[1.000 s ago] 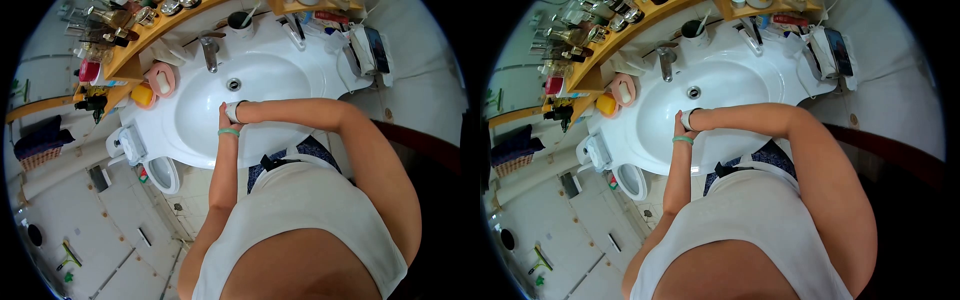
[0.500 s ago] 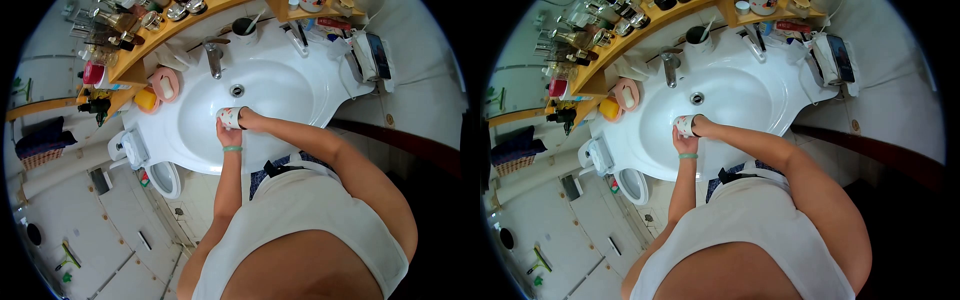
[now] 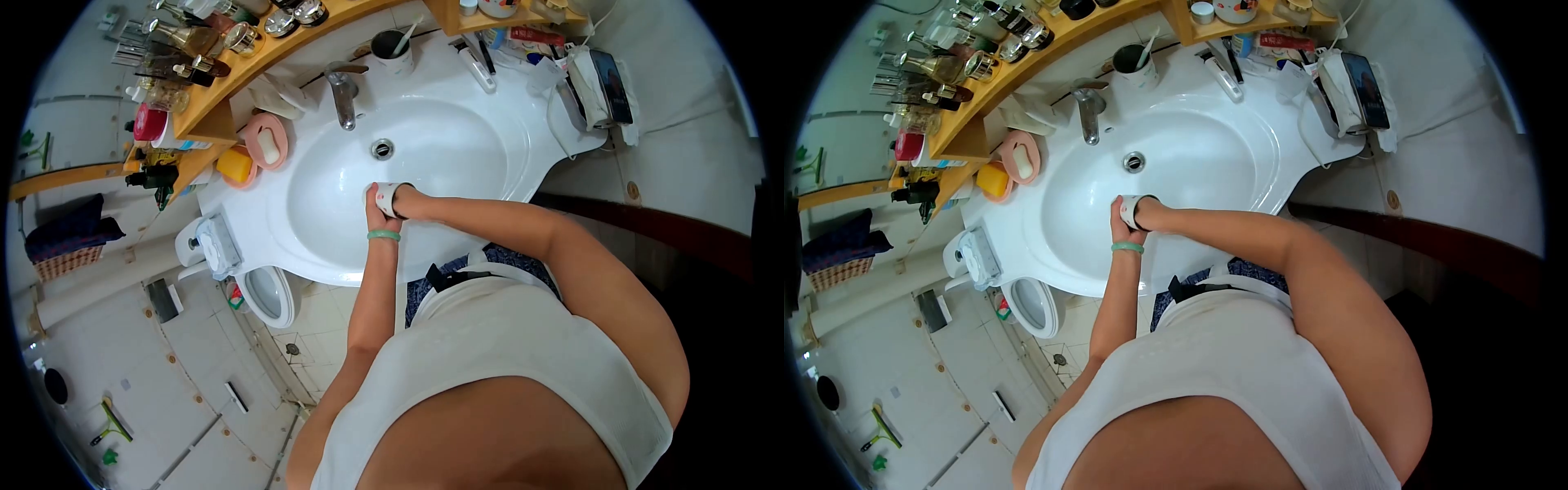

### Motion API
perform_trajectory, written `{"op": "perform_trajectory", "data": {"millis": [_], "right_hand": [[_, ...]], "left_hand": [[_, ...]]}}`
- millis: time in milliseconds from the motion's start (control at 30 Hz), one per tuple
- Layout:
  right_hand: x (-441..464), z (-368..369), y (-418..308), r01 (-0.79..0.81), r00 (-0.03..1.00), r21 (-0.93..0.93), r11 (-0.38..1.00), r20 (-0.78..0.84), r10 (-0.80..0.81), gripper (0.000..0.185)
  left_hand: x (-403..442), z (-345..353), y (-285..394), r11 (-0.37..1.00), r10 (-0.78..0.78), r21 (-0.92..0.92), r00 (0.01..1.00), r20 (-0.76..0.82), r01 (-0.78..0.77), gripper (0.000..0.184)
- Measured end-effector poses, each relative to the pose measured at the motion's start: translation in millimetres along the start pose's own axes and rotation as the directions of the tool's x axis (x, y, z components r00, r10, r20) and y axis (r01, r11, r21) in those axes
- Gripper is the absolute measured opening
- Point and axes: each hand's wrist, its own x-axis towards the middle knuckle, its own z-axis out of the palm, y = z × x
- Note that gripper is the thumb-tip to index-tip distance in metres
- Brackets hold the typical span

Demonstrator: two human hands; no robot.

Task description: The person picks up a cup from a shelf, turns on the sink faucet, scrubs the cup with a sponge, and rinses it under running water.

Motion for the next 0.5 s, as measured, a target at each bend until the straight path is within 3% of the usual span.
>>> {"op": "perform_trajectory", "data": {"millis": [33,67,100,133,200,233,267,300,333,367,400,467,500], "right_hand": [[-3,4,-5,-0.086,0.993,0.246,0.965,-0.053,0.102,0.026],[-4,12,-9,-0.139,0.975,0.522,0.841,-0.076,0.208,0.025],[-4,16,-10,-0.137,0.961,0.694,0.707,-0.08,0.265,0.025],[-2,20,-13,-0.119,0.95,0.801,0.587,-0.081,0.303,0.025],[-3,25,-17,-0.09,0.947,0.819,0.566,-0.105,0.304,0.026],[-3,22,-18,-0.086,0.955,0.758,0.647,-0.124,0.271,0.026],[-5,16,-19,-0.071,0.971,0.584,0.809,-0.146,0.19,0.026],[-9,5,-22,-0.013,0.988,0.264,0.964,-0.148,0.054,0.026],[-10,-3,-21,0.056,0.993,-0.034,0.998,-0.101,-0.059,0.026],[-13,-10,-18,0.116,0.992,-0.232,0.966,-0.029,-0.126,0.026],[-8,-14,-15,0.101,0.995,-0.284,0.954,0.047,-0.091,0.026],[0,-19,-9,0.085,0.966,-0.435,0.896,0.258,0.033,0.028],[-8,-26,-14,0.302,0.936,-0.478,0.825,0.312,-0.162,0.028]], "left_hand": [[1,1,-6,0.995,0.101,0.027,0.995,-0.006,-0.1,0.037],[0,0,-8,0.995,0.098,0.024,0.995,-0.008,-0.098,0.037],[-5,6,-9,0.989,0.118,-0.1,0.989,0.091,-0.109,0.038],[-11,11,-9,0.969,0.153,-0.222,0.971,0.185,-0.11,0.038],[-17,11,-10,0.963,0.181,-0.234,0.965,0.192,-0.134,0.038],[-12,7,-11,0.961,0.18,-0.244,0.967,0.182,-0.133,0.044],[-6,4,-12,0.959,0.178,-0.252,0.968,0.175,-0.131,0.05],[3,0,-8,0.96,0.175,-0.248,0.968,0.18,-0.128,0.05],[9,-5,-4,0.98,0.109,-0.181,0.983,0.148,-0.081,0.045],[14,-12,-2,0.992,0.045,-0.119,0.993,0.106,-0.033,0.04],[12,-7,0,0.992,0.049,-0.121,0.993,0.104,-0.036,0.04],[0,10,7,0.983,-0.168,0.032,0.964,-0.208,0.179,0.041],[-3,15,9,0.981,-0.175,0.047,0.961,-0.215,0.189,0.042]]}}
